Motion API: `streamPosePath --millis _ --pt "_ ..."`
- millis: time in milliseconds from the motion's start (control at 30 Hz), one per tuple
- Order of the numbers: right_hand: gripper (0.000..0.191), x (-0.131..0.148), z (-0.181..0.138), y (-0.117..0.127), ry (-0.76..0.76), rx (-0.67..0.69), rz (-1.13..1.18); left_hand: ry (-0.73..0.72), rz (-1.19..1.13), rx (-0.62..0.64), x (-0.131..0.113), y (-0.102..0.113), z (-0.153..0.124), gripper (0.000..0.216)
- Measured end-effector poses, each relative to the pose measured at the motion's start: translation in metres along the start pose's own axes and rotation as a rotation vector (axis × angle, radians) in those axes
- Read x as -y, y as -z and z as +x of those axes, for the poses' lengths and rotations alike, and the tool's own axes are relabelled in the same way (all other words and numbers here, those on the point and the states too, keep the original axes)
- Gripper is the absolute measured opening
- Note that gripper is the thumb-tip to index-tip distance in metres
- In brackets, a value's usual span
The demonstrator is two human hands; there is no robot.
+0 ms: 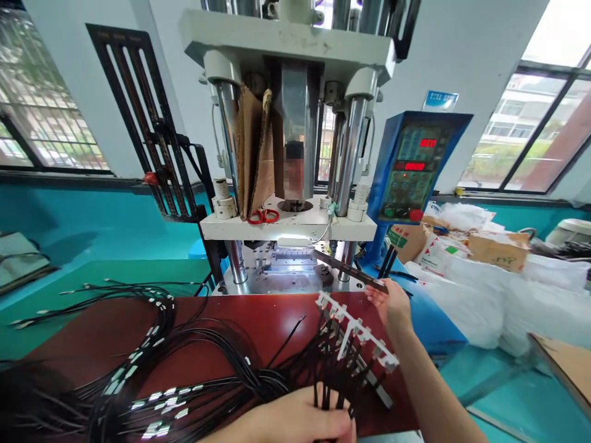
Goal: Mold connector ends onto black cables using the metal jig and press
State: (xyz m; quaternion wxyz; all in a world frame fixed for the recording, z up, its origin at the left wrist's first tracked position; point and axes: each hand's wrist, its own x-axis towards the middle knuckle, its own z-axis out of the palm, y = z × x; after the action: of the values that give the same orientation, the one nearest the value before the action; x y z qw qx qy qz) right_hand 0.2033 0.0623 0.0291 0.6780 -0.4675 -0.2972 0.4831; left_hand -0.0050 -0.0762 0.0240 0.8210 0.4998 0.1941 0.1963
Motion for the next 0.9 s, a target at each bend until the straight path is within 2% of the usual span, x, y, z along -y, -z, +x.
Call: streamPosePath --millis 133,233,333,400,500,600,667,733,833,900 --pt "0.012 -0.002 -0.021 0.055 0.038 -0.124 0.003 -0.091 -0.026 -0.060 0.002 -0.004 -0.003 0.039" --pt "0.022 -0.015 -0.040 0.088 0.035 -0.164 -0.003 -0.100 -0.097 -0.092 -0.004 0.000 0.005 0.036" --pt "0.038 -0.025 -0.060 0.108 0.008 -0.151 -0.041 -0.107 -0.128 -0.084 -0.010 0.002 0.012 0.034" --pt "0.044 -0.026 -0.074 0.114 0.010 -0.082 -0.180 -0.097 -0.143 -0.081 -0.013 0.002 0.014 0.034" --pt "0.037 -0.026 -0.088 0.116 0.123 0.055 -0.634 -0.064 -0.172 -0.092 -0.016 0.002 0.015 0.033" --pt "0.017 -0.029 -0.094 0.114 0.358 0.180 -1.101 -0.032 -0.183 -0.106 -0.019 0.000 0.016 0.032" --pt "0.011 -0.029 -0.095 0.108 0.521 0.256 -1.276 -0.009 -0.172 -0.117 -0.019 -0.002 0.015 0.034" --pt "0.011 -0.020 -0.097 0.098 0.659 0.265 -1.276 0.004 -0.147 -0.127 -0.018 -0.004 0.015 0.036" --pt "0.018 0.012 -0.108 0.073 0.775 0.187 -1.011 0.009 -0.105 -0.125 -0.013 -0.007 0.015 0.038" --pt "0.023 0.040 -0.118 0.053 0.825 0.201 -0.897 0.023 -0.051 -0.105 -0.009 -0.009 0.016 0.040"
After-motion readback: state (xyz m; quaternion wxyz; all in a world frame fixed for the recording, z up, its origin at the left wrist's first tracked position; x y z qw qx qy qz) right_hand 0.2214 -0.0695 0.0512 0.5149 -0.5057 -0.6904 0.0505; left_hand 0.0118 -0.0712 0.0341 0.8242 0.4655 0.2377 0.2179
